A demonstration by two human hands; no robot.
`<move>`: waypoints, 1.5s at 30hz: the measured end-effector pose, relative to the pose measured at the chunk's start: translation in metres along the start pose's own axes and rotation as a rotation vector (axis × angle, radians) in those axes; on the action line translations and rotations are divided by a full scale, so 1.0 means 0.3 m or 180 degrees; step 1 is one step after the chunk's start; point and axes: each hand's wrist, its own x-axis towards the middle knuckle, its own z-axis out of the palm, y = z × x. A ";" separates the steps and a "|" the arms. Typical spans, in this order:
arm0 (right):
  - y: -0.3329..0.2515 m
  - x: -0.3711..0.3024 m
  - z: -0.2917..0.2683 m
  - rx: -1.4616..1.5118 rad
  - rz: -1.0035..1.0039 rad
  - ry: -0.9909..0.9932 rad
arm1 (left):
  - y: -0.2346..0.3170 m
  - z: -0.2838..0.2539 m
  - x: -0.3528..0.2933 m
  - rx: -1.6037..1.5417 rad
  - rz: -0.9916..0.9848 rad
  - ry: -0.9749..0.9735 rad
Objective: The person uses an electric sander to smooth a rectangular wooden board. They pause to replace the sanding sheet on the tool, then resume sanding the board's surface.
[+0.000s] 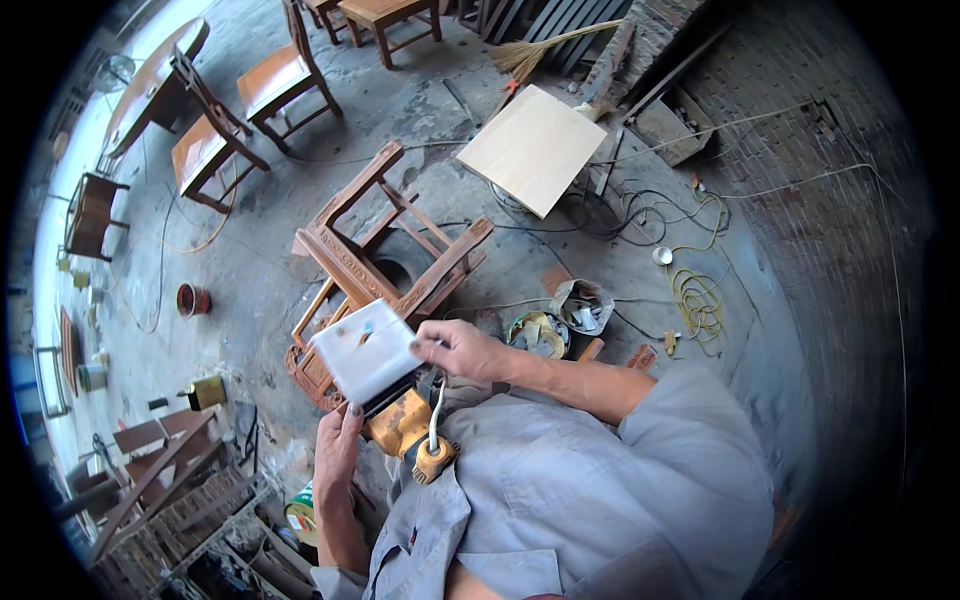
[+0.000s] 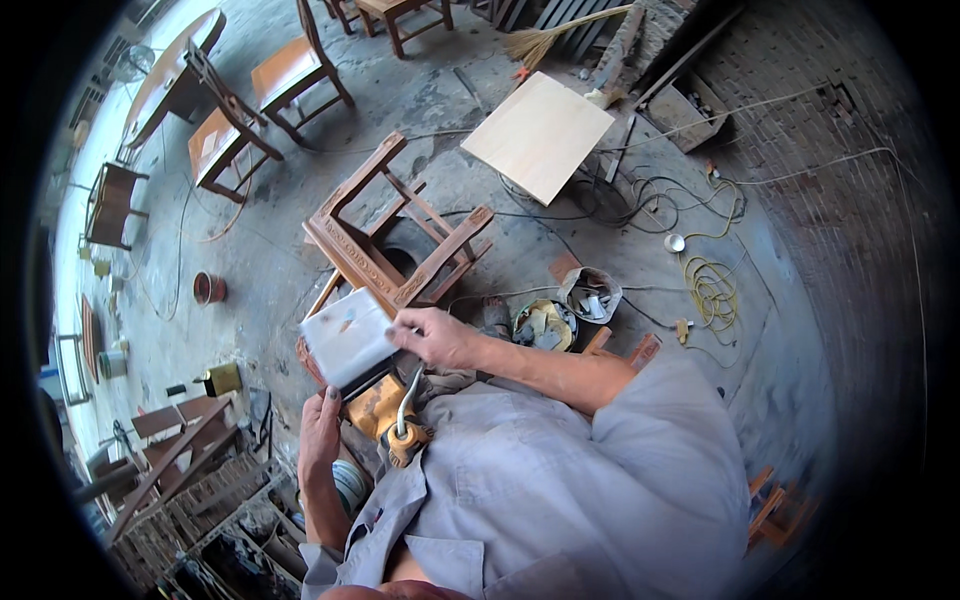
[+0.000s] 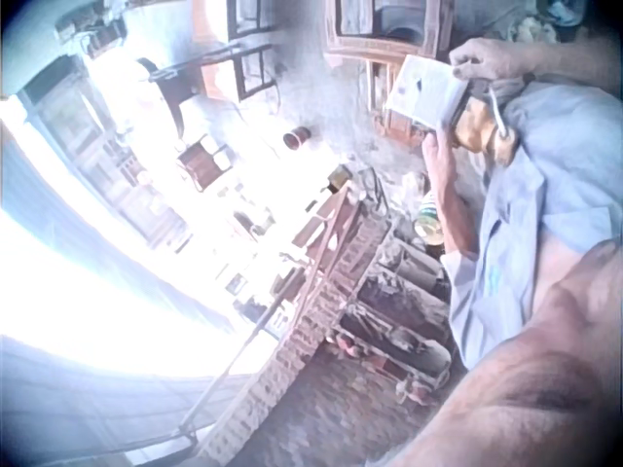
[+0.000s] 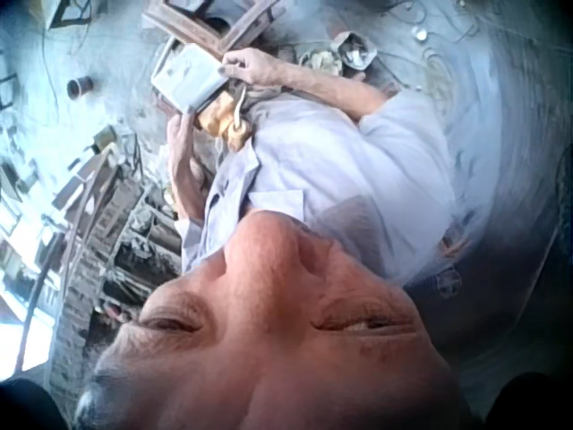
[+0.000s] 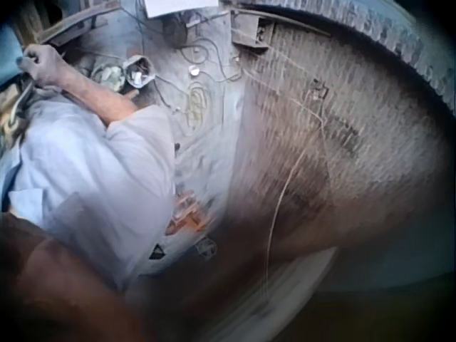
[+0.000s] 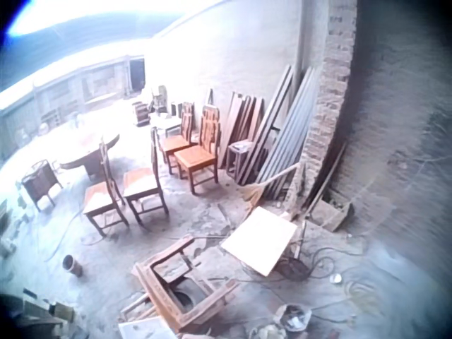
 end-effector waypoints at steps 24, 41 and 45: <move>0.077 0.022 -0.316 0.1570 0.0983 0.0362 | 0.010 -0.002 0.085 -0.0050 0.0069 -0.0375; -0.194 0.219 -0.046 -0.1421 0.0643 -0.1672 | -0.094 -0.016 0.017 -0.0450 0.0344 -0.0324; -0.223 0.223 0.019 -0.1548 0.0206 -0.1812 | -0.068 -0.067 0.006 -0.0432 -0.0057 -0.0265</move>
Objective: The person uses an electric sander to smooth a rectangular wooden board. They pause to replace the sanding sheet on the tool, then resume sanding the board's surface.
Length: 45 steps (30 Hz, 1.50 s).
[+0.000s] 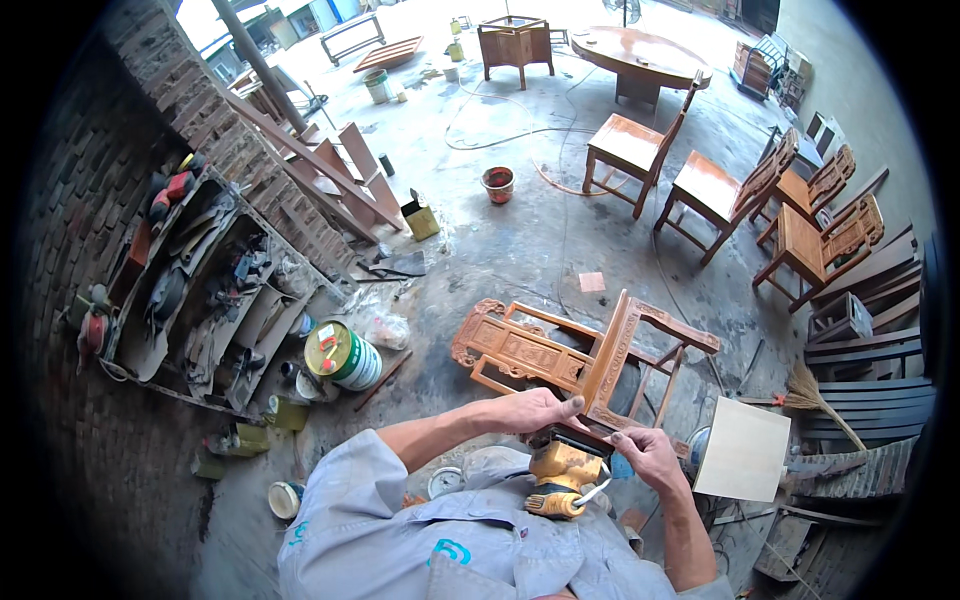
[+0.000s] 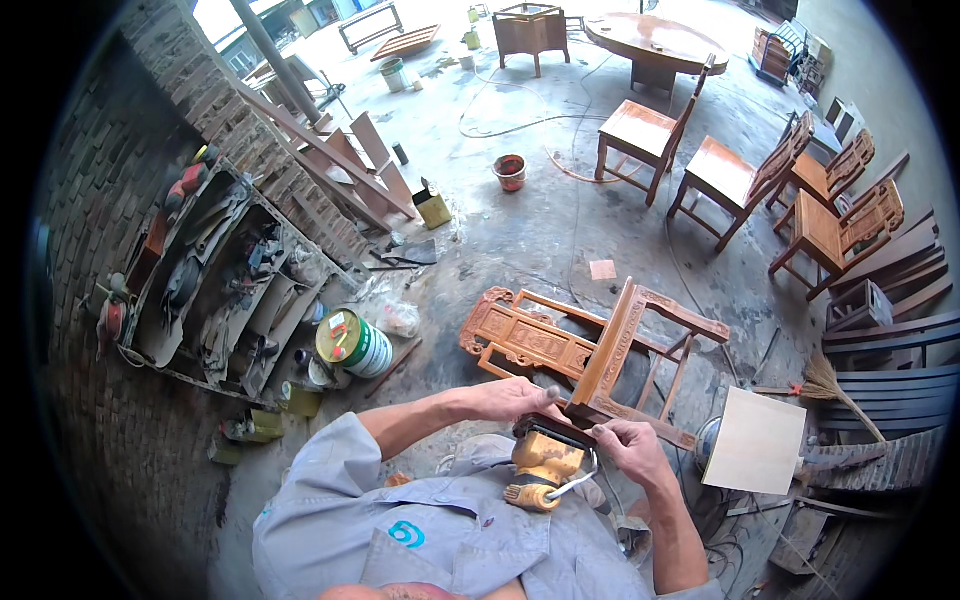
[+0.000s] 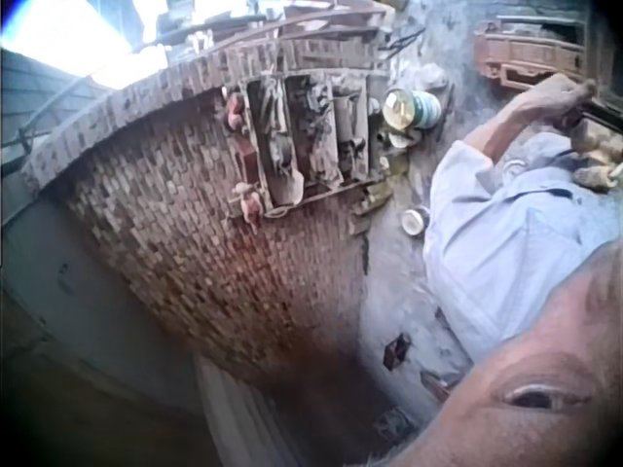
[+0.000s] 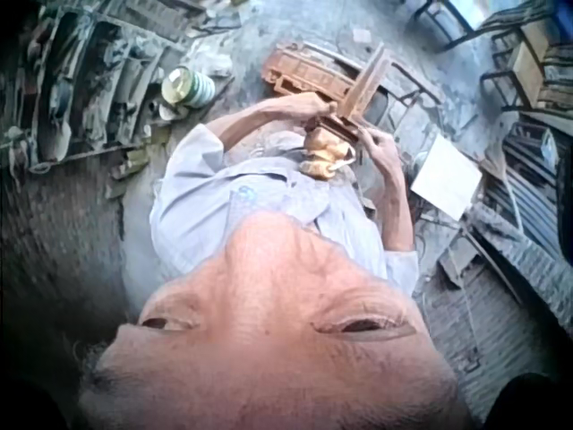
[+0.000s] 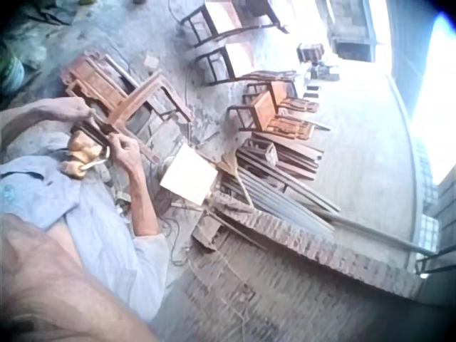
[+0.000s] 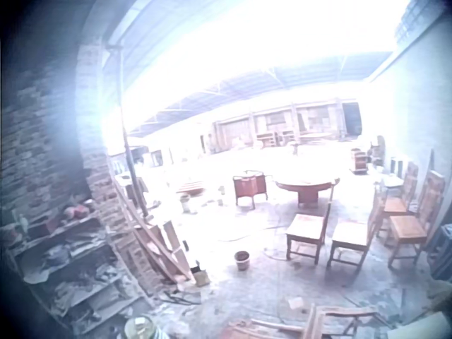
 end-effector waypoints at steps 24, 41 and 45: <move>-0.050 -0.049 0.046 -0.0496 -0.0540 0.0255 | 0.181 -0.044 0.017 0.1909 0.0533 -0.0398; -0.024 0.011 0.022 -0.0744 -0.1045 0.0161 | 0.216 -0.050 0.009 0.1985 0.0541 -0.0267; -0.044 0.020 0.027 -0.0700 -0.1301 0.0163 | 0.216 -0.061 -0.013 0.1817 0.0431 -0.0256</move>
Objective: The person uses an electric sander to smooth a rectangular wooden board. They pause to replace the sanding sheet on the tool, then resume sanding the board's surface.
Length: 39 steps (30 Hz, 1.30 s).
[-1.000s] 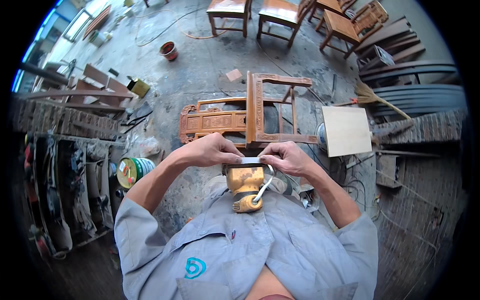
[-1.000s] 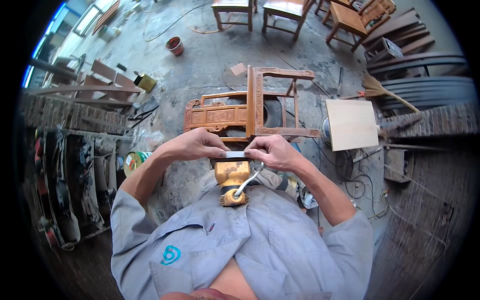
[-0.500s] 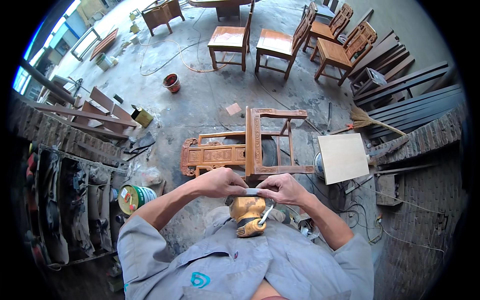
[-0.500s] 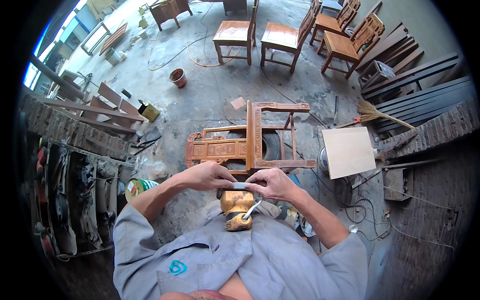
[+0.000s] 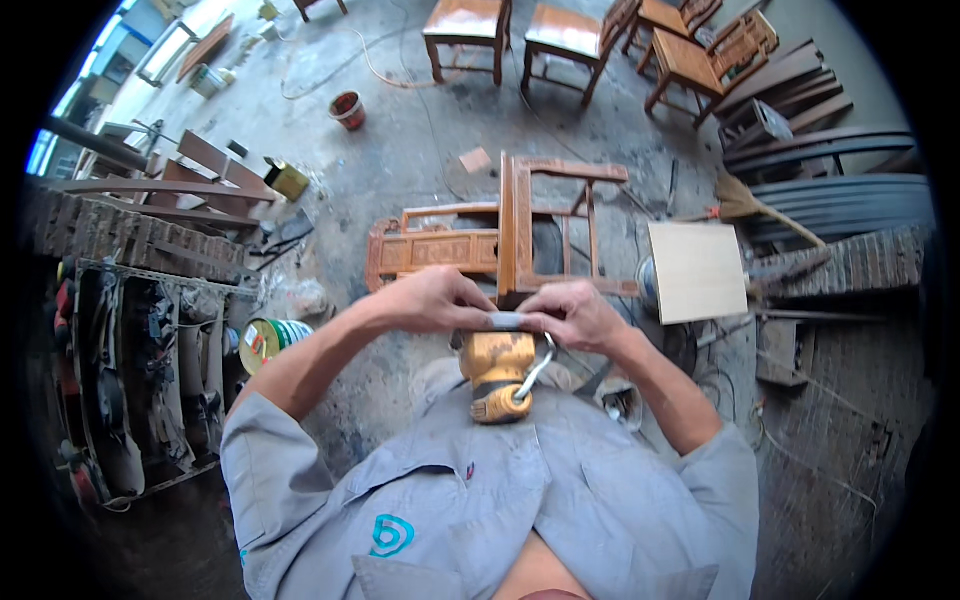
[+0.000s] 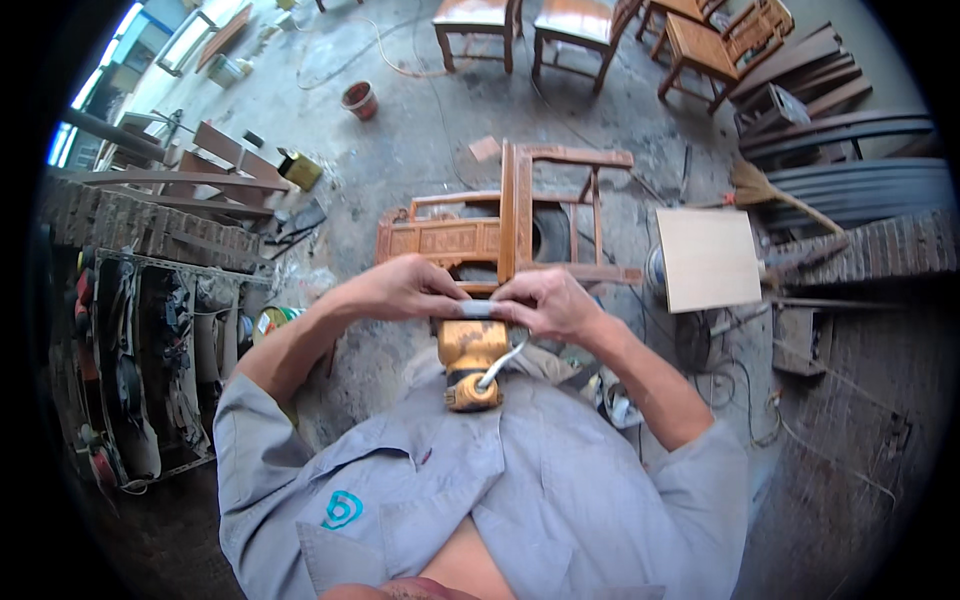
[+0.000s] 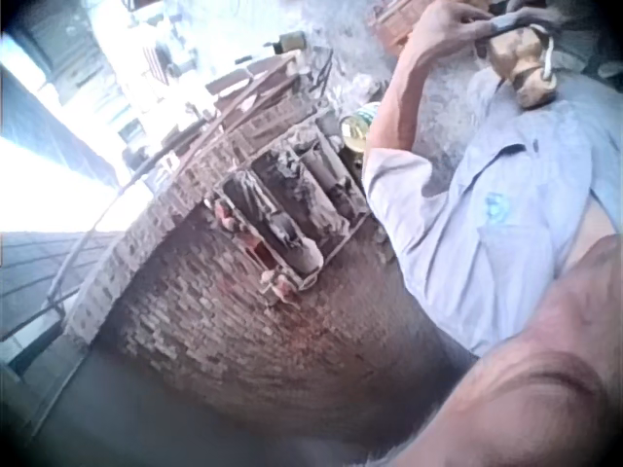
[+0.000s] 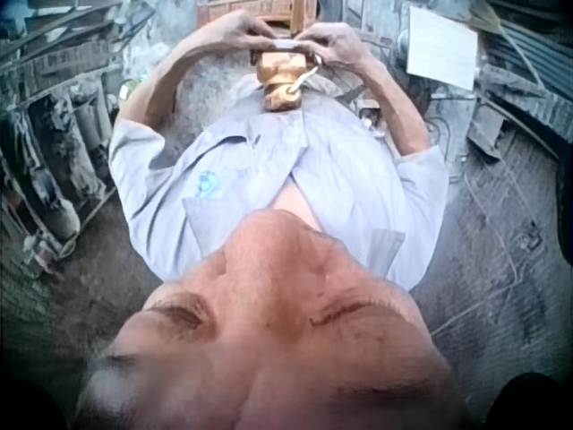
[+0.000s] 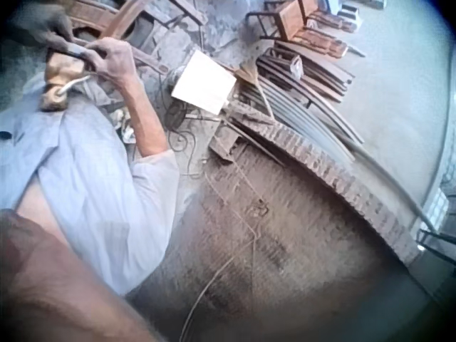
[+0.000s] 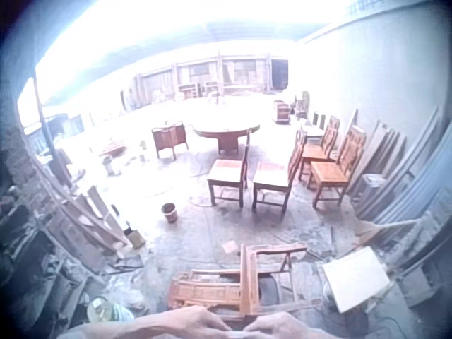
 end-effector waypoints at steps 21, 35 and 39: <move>-0.026 -0.015 0.001 -0.0606 -0.0034 -0.0089 | -0.011 0.012 0.009 -0.0145 -0.0122 -0.0167; 0.004 0.029 0.045 -0.0753 -0.0569 0.0101 | 0.009 -0.003 -0.002 -0.0214 -0.0159 -0.0260; -0.005 0.025 0.040 -0.0884 -0.0647 0.0130 | 0.016 -0.010 -0.002 -0.0282 -0.0213 -0.0316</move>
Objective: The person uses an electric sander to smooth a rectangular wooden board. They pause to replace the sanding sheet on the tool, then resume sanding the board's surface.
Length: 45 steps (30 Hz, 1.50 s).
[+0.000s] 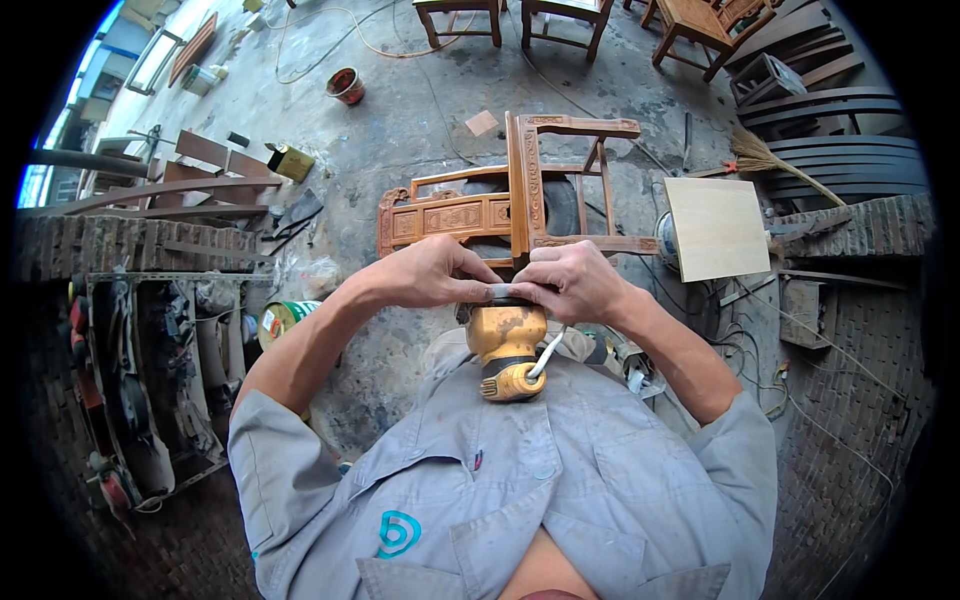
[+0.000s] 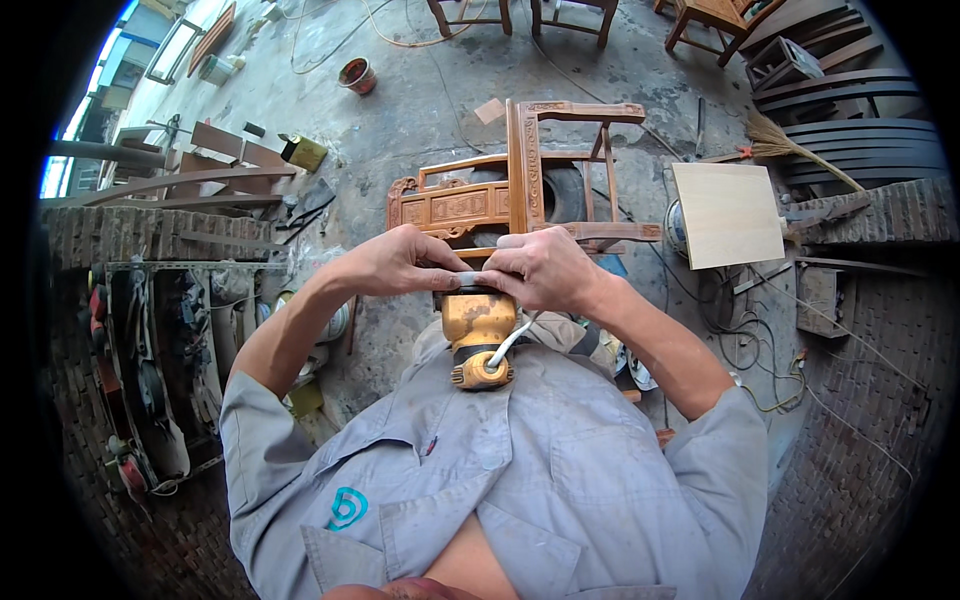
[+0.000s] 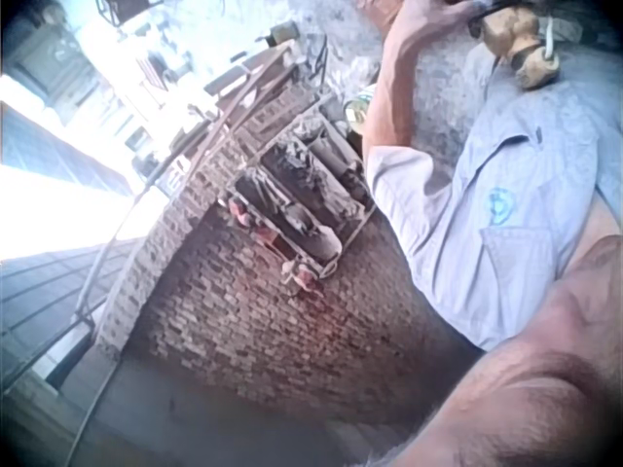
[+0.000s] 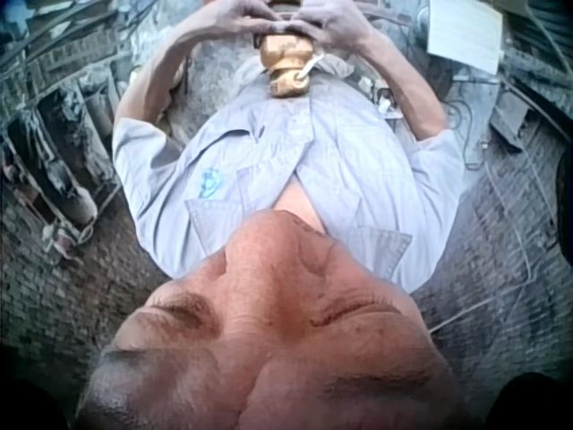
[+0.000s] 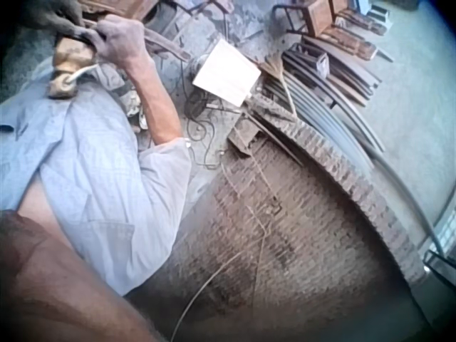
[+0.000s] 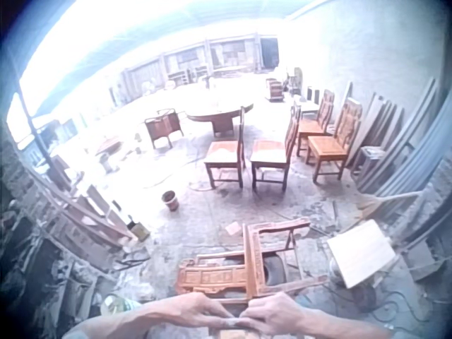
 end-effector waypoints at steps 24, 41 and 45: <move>-0.028 0.027 -0.060 0.0358 0.0050 -0.0567 | 0.060 0.010 -0.109 0.0066 -0.0143 -0.0049; -0.092 -0.023 -0.085 -0.0633 -0.0382 -0.0477 | -0.044 0.070 -0.084 -0.1305 -0.0089 0.0266; -0.068 -0.037 -0.086 -0.0089 -0.0128 -0.0462 | -0.035 0.075 -0.073 -0.1026 -0.0234 0.0326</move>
